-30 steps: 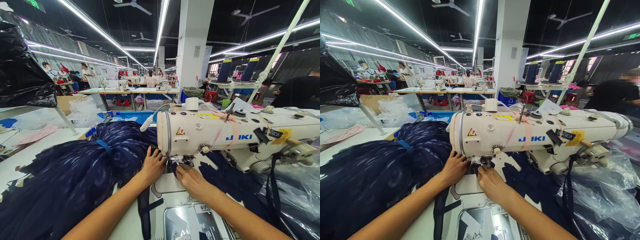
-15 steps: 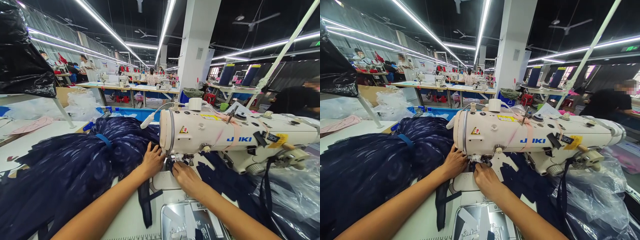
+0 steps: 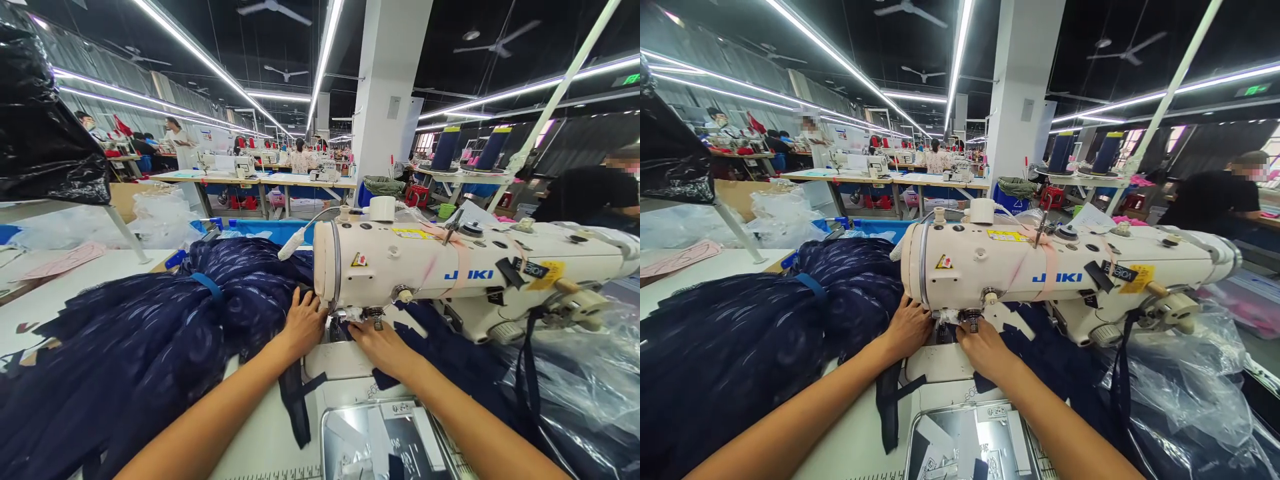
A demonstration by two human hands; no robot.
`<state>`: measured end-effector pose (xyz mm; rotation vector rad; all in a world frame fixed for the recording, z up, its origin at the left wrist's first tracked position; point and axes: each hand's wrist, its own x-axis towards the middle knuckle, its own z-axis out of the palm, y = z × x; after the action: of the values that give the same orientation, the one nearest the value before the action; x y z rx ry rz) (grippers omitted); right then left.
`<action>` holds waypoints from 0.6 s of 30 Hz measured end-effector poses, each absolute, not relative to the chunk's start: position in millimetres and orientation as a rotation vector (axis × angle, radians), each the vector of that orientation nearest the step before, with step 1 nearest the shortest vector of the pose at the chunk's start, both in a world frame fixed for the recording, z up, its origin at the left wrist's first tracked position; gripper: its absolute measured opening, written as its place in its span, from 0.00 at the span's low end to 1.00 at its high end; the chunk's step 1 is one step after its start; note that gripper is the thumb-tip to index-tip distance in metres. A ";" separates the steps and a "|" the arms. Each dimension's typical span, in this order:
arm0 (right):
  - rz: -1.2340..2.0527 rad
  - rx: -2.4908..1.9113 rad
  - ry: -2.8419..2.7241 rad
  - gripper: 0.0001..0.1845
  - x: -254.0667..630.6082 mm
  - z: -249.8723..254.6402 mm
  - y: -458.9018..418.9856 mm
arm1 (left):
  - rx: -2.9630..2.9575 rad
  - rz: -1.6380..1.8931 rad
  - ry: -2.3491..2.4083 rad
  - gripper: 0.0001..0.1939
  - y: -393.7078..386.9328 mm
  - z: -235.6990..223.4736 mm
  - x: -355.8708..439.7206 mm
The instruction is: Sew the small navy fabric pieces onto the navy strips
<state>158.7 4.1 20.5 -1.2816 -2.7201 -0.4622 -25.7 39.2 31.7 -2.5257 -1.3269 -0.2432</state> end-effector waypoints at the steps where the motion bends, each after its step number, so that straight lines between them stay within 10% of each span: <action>1: -0.478 -1.252 -2.704 0.14 164.0 20.3 7.4 | -2.518 -0.215 -1.331 0.12 33.8 34.4 -25.5; 18: -0.378 -1.281 -2.719 0.10 174.8 29.4 3.3 | -2.603 -0.310 -0.722 0.07 -71.3 29.1 -84.8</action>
<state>174.8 3.3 29.4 -1.2811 -2.7193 -0.3781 -84.8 -71.3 29.1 -2.6032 -0.7219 -0.3096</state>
